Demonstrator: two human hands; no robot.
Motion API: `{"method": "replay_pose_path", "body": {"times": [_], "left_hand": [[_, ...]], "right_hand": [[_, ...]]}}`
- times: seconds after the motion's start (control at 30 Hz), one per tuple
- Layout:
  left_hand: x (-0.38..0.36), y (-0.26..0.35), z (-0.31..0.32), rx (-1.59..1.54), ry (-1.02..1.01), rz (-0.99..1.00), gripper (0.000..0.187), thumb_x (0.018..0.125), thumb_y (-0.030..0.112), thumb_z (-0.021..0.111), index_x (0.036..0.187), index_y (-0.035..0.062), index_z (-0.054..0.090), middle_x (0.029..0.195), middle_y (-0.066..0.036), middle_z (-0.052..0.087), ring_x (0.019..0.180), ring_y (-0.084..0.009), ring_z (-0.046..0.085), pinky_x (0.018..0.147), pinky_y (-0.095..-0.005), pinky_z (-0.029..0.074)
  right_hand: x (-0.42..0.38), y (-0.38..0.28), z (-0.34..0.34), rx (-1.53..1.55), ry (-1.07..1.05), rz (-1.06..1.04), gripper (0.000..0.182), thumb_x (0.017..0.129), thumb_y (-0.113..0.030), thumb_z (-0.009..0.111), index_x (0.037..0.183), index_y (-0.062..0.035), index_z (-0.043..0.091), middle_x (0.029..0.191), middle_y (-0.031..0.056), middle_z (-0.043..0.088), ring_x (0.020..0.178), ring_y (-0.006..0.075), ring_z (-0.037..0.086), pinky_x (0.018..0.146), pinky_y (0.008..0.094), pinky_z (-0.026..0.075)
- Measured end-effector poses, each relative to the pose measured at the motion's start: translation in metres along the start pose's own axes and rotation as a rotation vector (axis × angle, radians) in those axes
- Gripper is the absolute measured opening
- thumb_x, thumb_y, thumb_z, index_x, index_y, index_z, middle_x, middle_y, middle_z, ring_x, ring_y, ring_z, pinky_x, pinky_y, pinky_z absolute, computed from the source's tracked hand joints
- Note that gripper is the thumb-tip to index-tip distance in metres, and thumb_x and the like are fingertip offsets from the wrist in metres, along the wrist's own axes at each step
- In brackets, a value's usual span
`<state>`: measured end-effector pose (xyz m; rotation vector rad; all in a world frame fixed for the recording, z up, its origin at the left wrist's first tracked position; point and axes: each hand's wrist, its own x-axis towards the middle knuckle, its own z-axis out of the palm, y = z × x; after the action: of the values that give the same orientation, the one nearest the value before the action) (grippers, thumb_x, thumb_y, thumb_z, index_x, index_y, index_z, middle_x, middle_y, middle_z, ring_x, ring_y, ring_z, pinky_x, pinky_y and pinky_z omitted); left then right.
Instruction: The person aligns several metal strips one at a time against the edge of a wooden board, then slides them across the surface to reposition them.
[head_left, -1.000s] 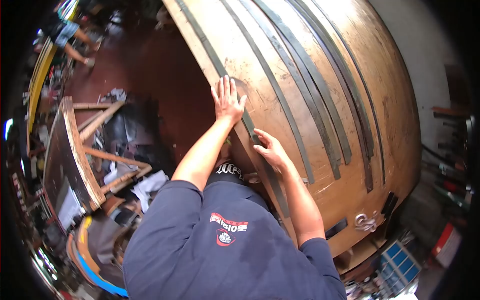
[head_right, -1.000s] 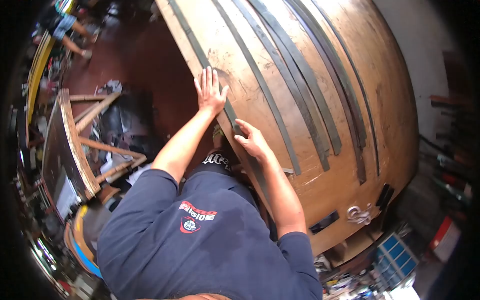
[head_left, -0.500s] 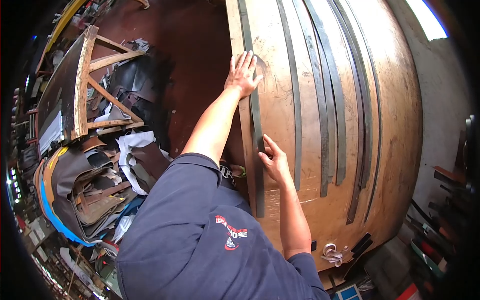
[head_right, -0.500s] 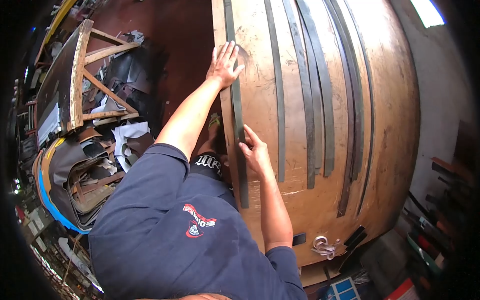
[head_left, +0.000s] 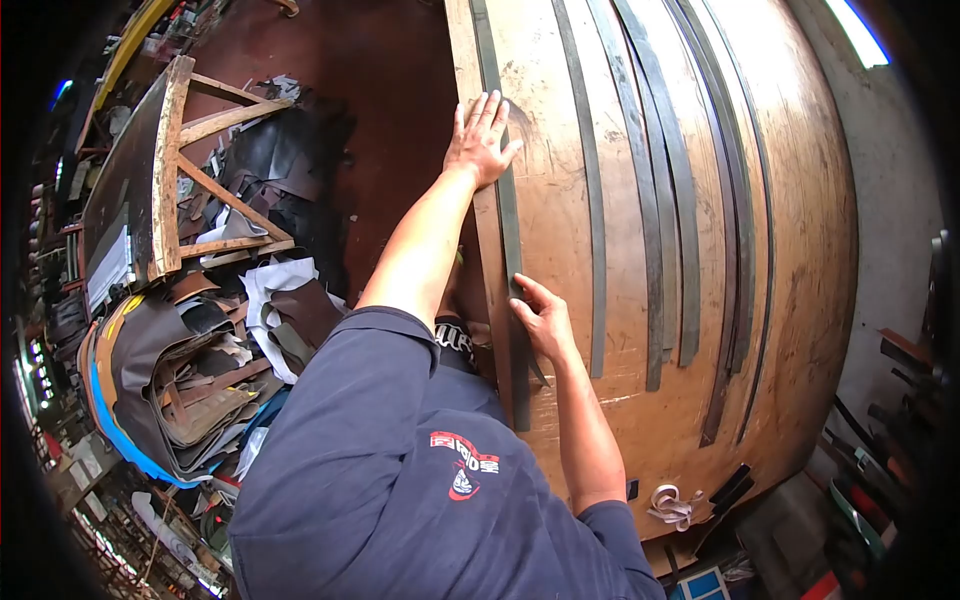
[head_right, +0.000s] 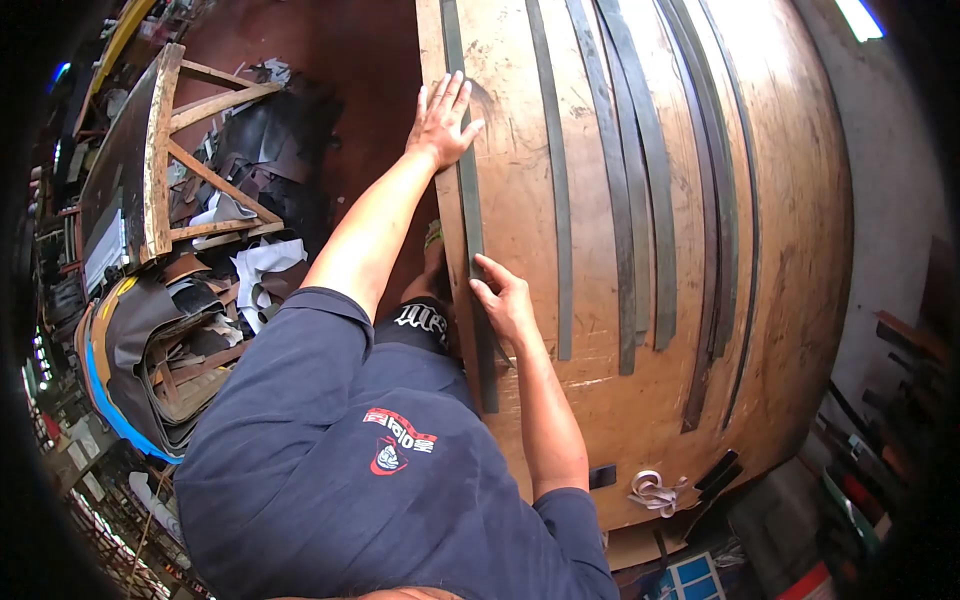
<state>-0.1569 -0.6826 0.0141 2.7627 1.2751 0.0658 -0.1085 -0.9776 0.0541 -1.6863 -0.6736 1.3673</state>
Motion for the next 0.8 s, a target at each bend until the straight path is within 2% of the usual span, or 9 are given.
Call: {"method": "replay_pose_path", "body": {"times": [0.1,0.17,0.3,0.4,0.5,0.57,0.8], "left_hand": [[-0.0006,-0.0004,0.0012,0.003,0.003,0.003,0.073,0.098,0.053,0.035,0.154,0.0099,0.019,0.163,-0.008,0.009,0.15,-0.0221,0.005,0.121,-0.0472,0.0],[-0.0002,-0.0005,0.0011,-0.003,0.007,0.005,0.073,0.098,0.053,0.035,0.154,0.0099,0.019,0.163,-0.008,0.009,0.15,-0.022,0.005,0.121,-0.0473,0.001],[0.0001,-0.0003,0.001,-0.004,0.002,0.0,0.073,0.098,0.053,0.036,0.154,0.01,0.02,0.163,-0.007,0.009,0.15,-0.021,0.005,0.121,-0.0474,0.001],[0.0003,-0.0011,0.0028,-0.007,0.013,-0.001,0.073,0.097,0.053,0.038,0.154,0.0102,0.02,0.163,-0.007,0.009,0.15,-0.0201,0.005,0.121,-0.0475,0.002],[0.0,-0.0008,0.0014,-0.003,0.016,0.0,0.073,0.097,0.053,0.038,0.154,0.0103,0.021,0.163,-0.007,0.009,0.15,-0.02,0.005,0.121,-0.0475,0.002],[-0.0006,-0.0007,0.0014,0.002,0.013,-0.001,0.073,0.097,0.053,0.038,0.154,0.0103,0.021,0.163,-0.007,0.009,0.15,-0.02,0.005,0.121,-0.0474,0.002],[-0.0005,-0.0013,0.002,-0.02,0.024,0.005,0.073,0.097,0.053,0.038,0.154,0.0099,0.022,0.163,-0.007,0.009,0.15,-0.0209,0.006,0.121,-0.0479,0.003]], "right_hand": [[0.0026,0.008,0.0008,-0.024,-0.001,-0.002,0.043,0.086,-0.01,0.071,0.128,-0.0079,0.062,0.093,0.0066,0.068,0.081,0.0116,0.06,0.078,0.0281,0.052],[0.0041,0.0112,0.0019,0.022,-0.003,0.022,0.044,0.086,-0.007,0.072,0.129,-0.0089,0.062,0.091,0.001,0.062,0.083,0.009,0.056,0.078,0.0248,0.049],[0.0025,0.0067,0.0018,0.015,0.0,0.031,0.045,0.086,-0.008,0.072,0.129,-0.0091,0.062,0.094,0.0024,0.063,0.085,0.0096,0.057,0.08,0.0255,0.05],[0.0017,0.0059,0.0017,0.01,0.012,0.004,0.045,0.086,-0.01,0.073,0.129,-0.0092,0.062,0.092,0.0049,0.066,0.081,0.0107,0.058,0.078,0.0276,0.051],[0.0029,0.0076,0.0015,0.006,0.01,0.009,0.045,0.086,-0.011,0.073,0.129,-0.009,0.062,0.091,0.0047,0.066,0.082,0.0108,0.058,0.078,0.0277,0.051],[0.0038,0.0081,0.0007,0.013,-0.016,0.045,0.045,0.086,-0.007,0.073,0.129,-0.0084,0.062,0.093,0.001,0.063,0.084,0.0089,0.057,0.08,0.0245,0.05],[0.0044,0.0074,0.0019,0.009,-0.005,0.041,0.045,0.086,-0.008,0.073,0.13,-0.0082,0.061,0.093,0.0001,0.062,0.083,0.0083,0.056,0.079,0.0233,0.049]]}}
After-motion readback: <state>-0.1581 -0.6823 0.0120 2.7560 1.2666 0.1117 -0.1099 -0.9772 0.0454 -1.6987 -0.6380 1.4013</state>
